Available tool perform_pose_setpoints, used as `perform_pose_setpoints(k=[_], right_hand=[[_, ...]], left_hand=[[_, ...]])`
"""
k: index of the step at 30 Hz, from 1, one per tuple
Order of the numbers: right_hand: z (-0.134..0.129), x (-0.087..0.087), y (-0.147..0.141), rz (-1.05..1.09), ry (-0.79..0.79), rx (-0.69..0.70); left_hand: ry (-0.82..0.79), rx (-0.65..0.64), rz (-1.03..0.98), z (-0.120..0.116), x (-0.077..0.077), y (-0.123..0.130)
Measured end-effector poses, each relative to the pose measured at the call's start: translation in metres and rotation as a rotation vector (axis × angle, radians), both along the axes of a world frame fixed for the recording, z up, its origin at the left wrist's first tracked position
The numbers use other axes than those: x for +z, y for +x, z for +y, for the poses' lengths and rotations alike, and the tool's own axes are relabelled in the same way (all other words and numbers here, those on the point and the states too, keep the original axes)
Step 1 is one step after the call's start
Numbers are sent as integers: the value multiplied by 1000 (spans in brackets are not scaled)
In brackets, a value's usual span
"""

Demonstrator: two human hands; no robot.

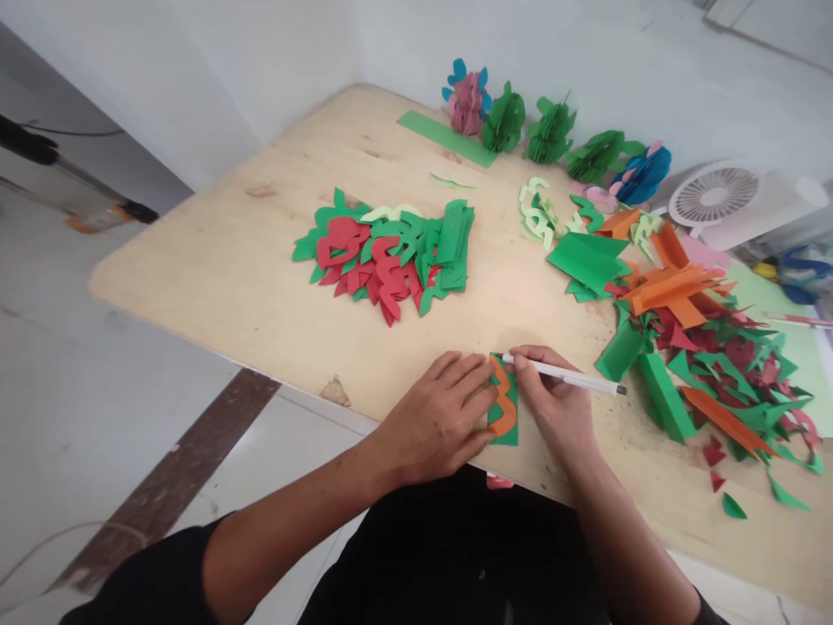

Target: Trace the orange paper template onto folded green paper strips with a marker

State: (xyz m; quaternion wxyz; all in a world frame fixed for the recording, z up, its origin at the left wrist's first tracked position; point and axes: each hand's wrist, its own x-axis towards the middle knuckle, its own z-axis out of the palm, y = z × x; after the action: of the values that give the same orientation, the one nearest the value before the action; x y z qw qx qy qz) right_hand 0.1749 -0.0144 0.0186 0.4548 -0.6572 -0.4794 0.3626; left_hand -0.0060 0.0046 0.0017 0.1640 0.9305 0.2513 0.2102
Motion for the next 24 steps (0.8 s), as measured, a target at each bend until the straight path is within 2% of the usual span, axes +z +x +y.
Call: perform_pose_setpoints(k=[13,24], right_hand=[[1,0,-2,-37,-48,4],[0,2,-1,-146,-26,38]], left_hand=[[15,-3,-10,1,0,0],[-1,-3,-9,1,1,1]])
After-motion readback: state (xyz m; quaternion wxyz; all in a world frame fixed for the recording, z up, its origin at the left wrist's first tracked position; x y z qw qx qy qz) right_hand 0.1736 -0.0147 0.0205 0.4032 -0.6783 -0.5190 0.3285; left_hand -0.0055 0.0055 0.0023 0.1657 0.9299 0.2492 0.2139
